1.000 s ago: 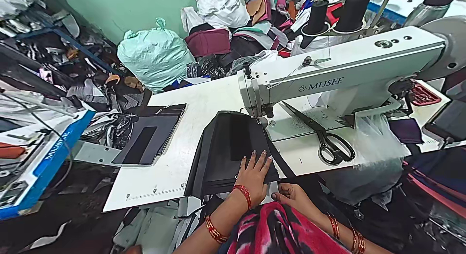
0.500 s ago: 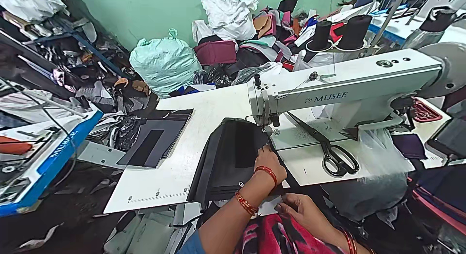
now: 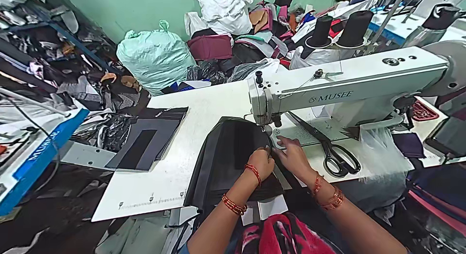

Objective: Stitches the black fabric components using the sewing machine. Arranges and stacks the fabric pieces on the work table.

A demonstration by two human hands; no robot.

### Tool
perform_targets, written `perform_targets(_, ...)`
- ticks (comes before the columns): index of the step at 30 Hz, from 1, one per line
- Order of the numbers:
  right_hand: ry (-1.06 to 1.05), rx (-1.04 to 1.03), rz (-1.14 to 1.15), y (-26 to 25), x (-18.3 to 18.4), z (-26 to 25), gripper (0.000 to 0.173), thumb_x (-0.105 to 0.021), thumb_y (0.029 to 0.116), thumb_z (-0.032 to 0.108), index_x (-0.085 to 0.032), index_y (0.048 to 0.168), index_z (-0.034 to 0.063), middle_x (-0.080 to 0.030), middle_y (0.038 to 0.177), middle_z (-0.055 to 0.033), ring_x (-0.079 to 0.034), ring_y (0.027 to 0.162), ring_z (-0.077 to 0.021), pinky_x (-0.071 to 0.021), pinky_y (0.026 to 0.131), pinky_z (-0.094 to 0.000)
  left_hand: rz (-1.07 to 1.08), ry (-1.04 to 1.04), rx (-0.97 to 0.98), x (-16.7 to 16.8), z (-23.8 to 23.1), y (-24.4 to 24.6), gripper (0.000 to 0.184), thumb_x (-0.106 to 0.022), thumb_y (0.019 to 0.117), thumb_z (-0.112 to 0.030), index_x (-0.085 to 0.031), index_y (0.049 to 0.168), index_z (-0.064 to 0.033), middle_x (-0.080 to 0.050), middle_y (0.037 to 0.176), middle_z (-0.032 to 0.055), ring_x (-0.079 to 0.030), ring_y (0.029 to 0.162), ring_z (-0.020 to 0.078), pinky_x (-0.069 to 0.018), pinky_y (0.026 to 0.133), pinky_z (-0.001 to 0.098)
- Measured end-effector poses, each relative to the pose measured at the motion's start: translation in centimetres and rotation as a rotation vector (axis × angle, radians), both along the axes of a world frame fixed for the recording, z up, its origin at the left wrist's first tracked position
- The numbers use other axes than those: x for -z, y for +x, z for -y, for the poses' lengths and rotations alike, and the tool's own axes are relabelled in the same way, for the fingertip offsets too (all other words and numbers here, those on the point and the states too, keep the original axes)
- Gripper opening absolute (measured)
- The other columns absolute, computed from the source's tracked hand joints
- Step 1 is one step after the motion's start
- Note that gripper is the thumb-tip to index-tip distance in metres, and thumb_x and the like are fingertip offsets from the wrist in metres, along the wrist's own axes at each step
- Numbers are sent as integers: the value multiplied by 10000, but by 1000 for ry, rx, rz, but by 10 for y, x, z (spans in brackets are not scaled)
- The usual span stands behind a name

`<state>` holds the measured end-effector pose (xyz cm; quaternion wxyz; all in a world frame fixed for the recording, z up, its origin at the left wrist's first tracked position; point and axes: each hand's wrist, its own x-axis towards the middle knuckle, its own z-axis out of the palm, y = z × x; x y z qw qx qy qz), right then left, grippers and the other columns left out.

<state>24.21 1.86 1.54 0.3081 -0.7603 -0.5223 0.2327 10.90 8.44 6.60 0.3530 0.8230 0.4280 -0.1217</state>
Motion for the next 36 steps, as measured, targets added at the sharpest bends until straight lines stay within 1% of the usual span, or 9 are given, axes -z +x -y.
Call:
perform_targets(3,-38,51,-5,-17,3,-23,437,-561,1041,250,-588,1408,14,-702,1185,-165,-604,1171,-364,-443,1040,-501,30,2,-4,2,0,-3,316,-473,1027,-105,-673,1138,113,-624,1265,268,-606,1218,363,-461,1058,490)
perform_targets(5,-102,107,-29,-21,-3,-26,406,-542,1048,218,-597,1401,26,-707,1159,-161,-624,1147,-336,-460,1024,-471,39,-6,-12,2,0,-5,310,-476,1023,-99,-680,1120,114,-620,1273,268,-610,1214,359,-465,1057,486)
perform_targets(11,-123,176,-166,-15,-10,-13,353,-551,1041,146,-626,1357,9,-715,1091,-148,-675,967,-244,-523,908,-415,184,-2,-20,12,-2,-14,339,-465,1014,-91,-681,1163,125,-585,1412,262,-561,1329,340,-419,1124,440)
perform_targets(13,-97,164,-225,-16,-8,-7,333,-552,1030,104,-634,1329,-17,-707,1072,-160,-665,932,-232,-525,886,-387,229,8,-27,14,-2,-17,337,-461,1012,-88,-682,1149,128,-598,1386,271,-579,1295,345,-428,1104,438)
perform_targets(16,-43,145,-272,-21,-2,-2,311,-551,1007,67,-660,1277,-42,-713,1046,-168,-666,902,-209,-530,859,-352,305,33,-53,20,-1,-22,356,-473,1002,-89,-678,1207,118,-632,1319,281,-602,1244,362,-441,1085,450)
perform_targets(20,-37,114,-314,-29,-1,0,341,-546,988,41,-650,1300,-47,-703,1096,-182,-662,917,-195,-530,852,-328,337,38,-74,23,1,-23,358,-479,997,-83,-678,1231,101,-640,1316,270,-608,1240,358,-447,1081,445)
perform_targets(28,14,113,-376,-26,5,2,320,-557,973,23,-665,1263,-56,-708,1047,-160,-656,880,-156,-530,823,-289,127,47,-25,5,7,-9,399,-469,1025,-108,-610,1352,72,-621,1308,255,-599,1240,345,-452,1081,451)
perform_targets(33,12,77,-359,-22,5,4,317,-563,982,19,-678,1271,-46,-702,1095,-191,-657,923,-179,-523,863,-294,-5,23,11,-6,6,0,328,-482,1031,-123,-669,1186,98,-607,1292,255,-610,1207,354,-467,1055,473)
perform_targets(36,19,53,-381,-19,6,5,308,-571,976,23,-692,1252,-38,-710,1060,-173,-651,885,-155,-522,834,-283,-52,19,38,-8,6,3,325,-481,1032,-131,-676,1169,90,-600,1325,244,-608,1227,349,-469,1062,479)
